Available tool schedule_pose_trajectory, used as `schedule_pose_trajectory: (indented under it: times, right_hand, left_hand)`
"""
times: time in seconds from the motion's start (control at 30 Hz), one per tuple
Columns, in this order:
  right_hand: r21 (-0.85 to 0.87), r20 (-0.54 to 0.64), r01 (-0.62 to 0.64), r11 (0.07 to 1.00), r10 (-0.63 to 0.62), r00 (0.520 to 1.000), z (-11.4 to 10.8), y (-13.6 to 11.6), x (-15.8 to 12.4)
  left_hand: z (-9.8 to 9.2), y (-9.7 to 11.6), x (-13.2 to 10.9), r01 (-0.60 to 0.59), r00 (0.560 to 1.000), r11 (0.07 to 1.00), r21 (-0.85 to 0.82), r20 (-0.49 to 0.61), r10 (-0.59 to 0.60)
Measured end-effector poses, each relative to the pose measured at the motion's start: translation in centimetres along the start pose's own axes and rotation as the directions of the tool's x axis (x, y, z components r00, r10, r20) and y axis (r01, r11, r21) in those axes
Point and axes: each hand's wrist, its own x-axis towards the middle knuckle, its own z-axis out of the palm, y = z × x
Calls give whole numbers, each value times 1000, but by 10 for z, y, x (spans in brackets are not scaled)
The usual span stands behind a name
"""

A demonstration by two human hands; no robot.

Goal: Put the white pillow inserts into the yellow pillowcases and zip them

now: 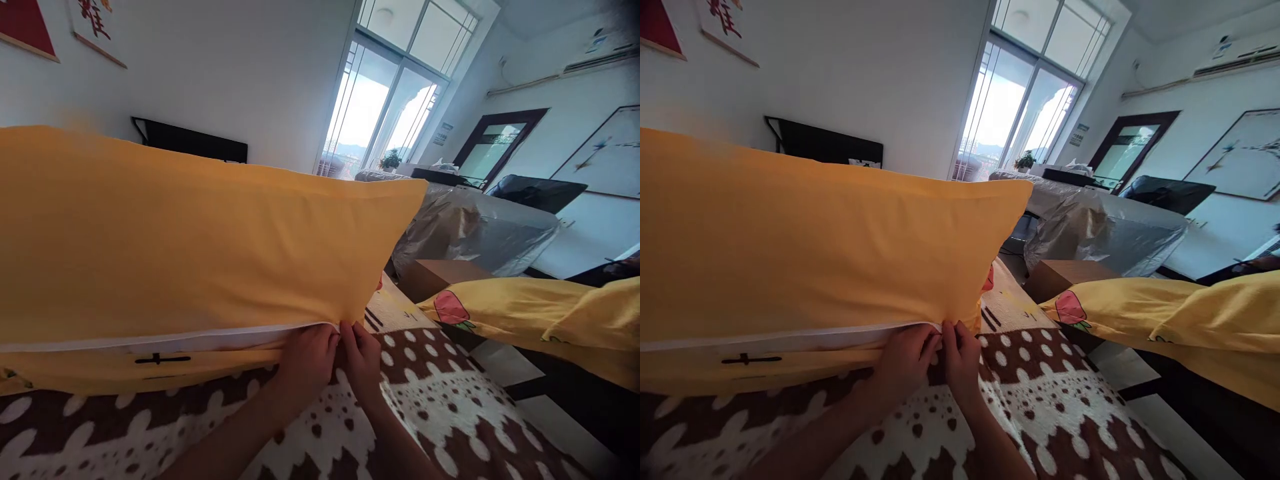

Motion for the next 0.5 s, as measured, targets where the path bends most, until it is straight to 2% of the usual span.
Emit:
schedule_pose_trajectory:
  times: [0.07, 0.17, 0.37, 0.5]
  right_hand:
    - [45, -29, 1, 999, 1, 1000, 1, 2, -1]
    - [7, -52, 29, 1000, -29, 998, 1, 5, -2]
    - [-144, -83, 126, 982, -139, 987, 0, 11, -4]
    - [-66, -124, 48, 997, -56, 991, -1, 13, -5]
  left_hand:
    - [-1, 1, -2, -129, 985, 971, 202, -88, 149]
    - [-8, 4, -4, -250, 947, 892, 376, -95, 306]
    - [-17, 10, -3, -260, 939, 849, 460, -84, 334]
    - [-15, 8, -2, -212, 953, 901, 378, -126, 277]
